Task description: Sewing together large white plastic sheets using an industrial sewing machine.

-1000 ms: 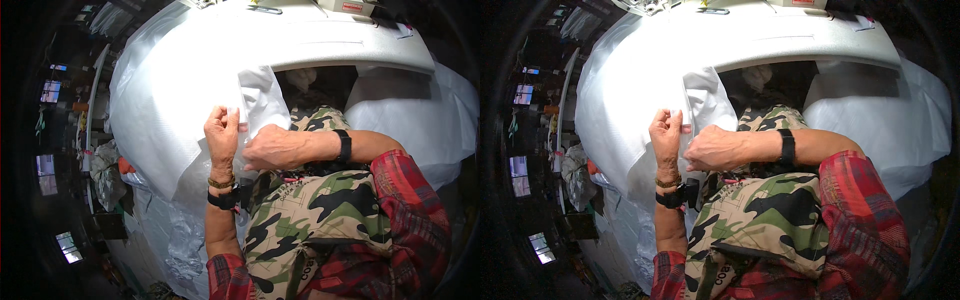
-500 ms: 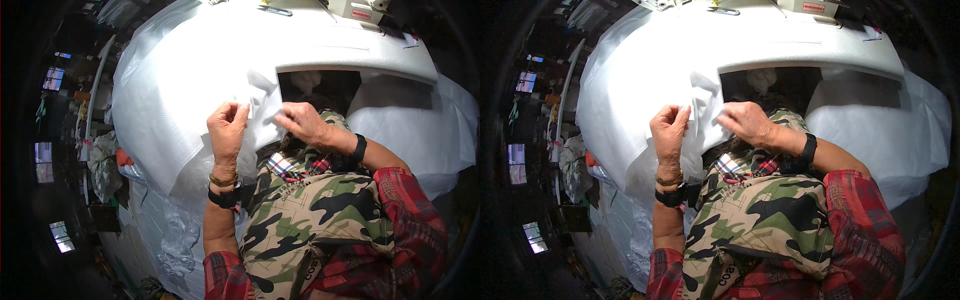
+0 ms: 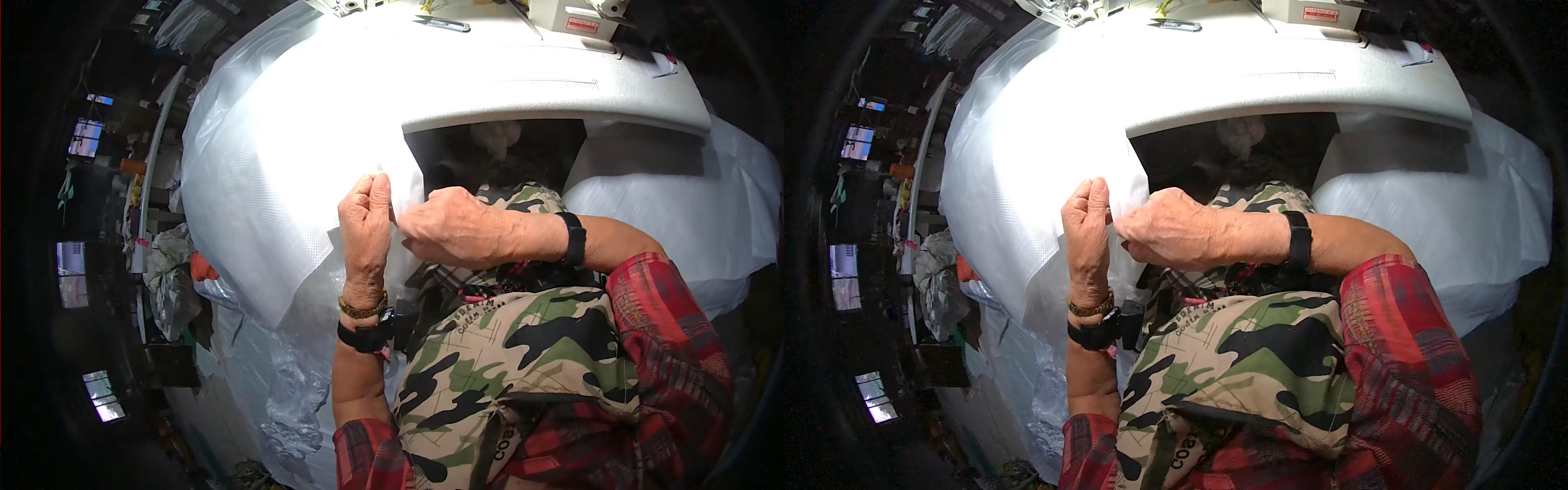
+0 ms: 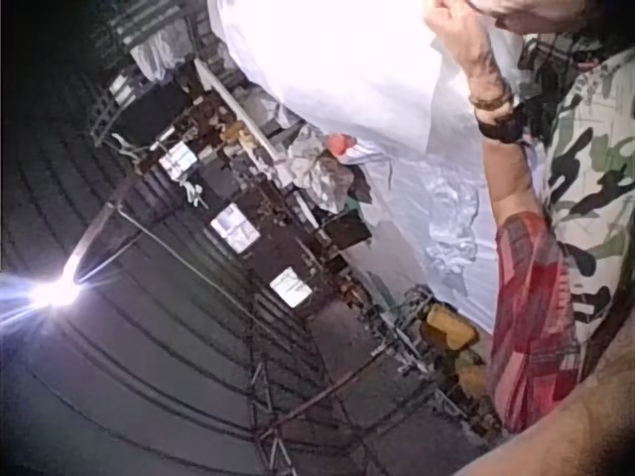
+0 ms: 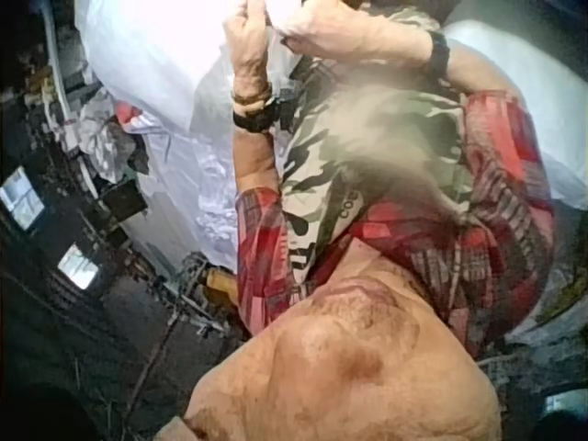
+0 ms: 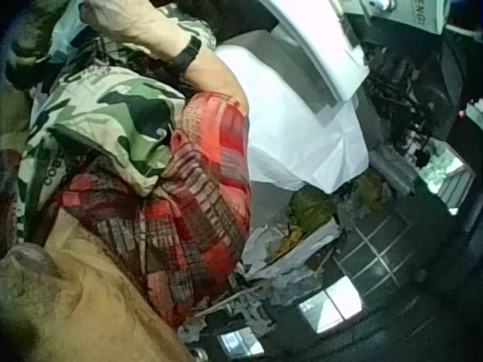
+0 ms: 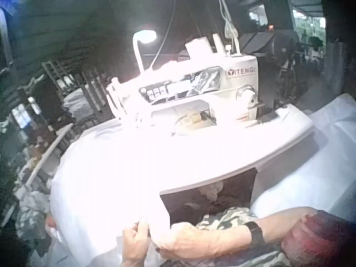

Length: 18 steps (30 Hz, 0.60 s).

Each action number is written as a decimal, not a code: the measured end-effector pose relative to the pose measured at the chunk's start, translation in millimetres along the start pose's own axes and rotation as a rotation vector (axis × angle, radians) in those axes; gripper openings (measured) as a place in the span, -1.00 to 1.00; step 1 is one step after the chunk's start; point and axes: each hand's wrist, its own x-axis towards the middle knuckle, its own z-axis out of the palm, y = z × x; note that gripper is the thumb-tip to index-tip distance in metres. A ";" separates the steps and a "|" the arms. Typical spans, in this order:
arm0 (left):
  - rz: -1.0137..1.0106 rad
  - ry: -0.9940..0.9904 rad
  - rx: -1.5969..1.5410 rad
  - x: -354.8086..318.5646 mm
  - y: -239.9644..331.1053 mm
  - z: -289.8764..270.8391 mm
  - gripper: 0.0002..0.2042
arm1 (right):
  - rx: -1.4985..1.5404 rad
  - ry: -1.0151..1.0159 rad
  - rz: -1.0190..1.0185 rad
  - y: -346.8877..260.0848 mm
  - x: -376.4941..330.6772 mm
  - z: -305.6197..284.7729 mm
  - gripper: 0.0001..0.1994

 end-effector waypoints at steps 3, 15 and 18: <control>-0.017 0.007 -0.006 -2.7 1.6 -5.0 -0.87 | -0.014 -0.013 -0.169 10.7 -2.2 3.8 -0.79; 0.436 -0.183 0.796 32.4 107.4 -37.0 -0.91 | 0.419 0.157 -0.226 66.1 114.8 122.2 -0.81; 0.463 -0.274 1.079 24.0 94.4 -29.3 -0.89 | 0.585 0.065 -0.213 67.8 93.9 159.8 -0.82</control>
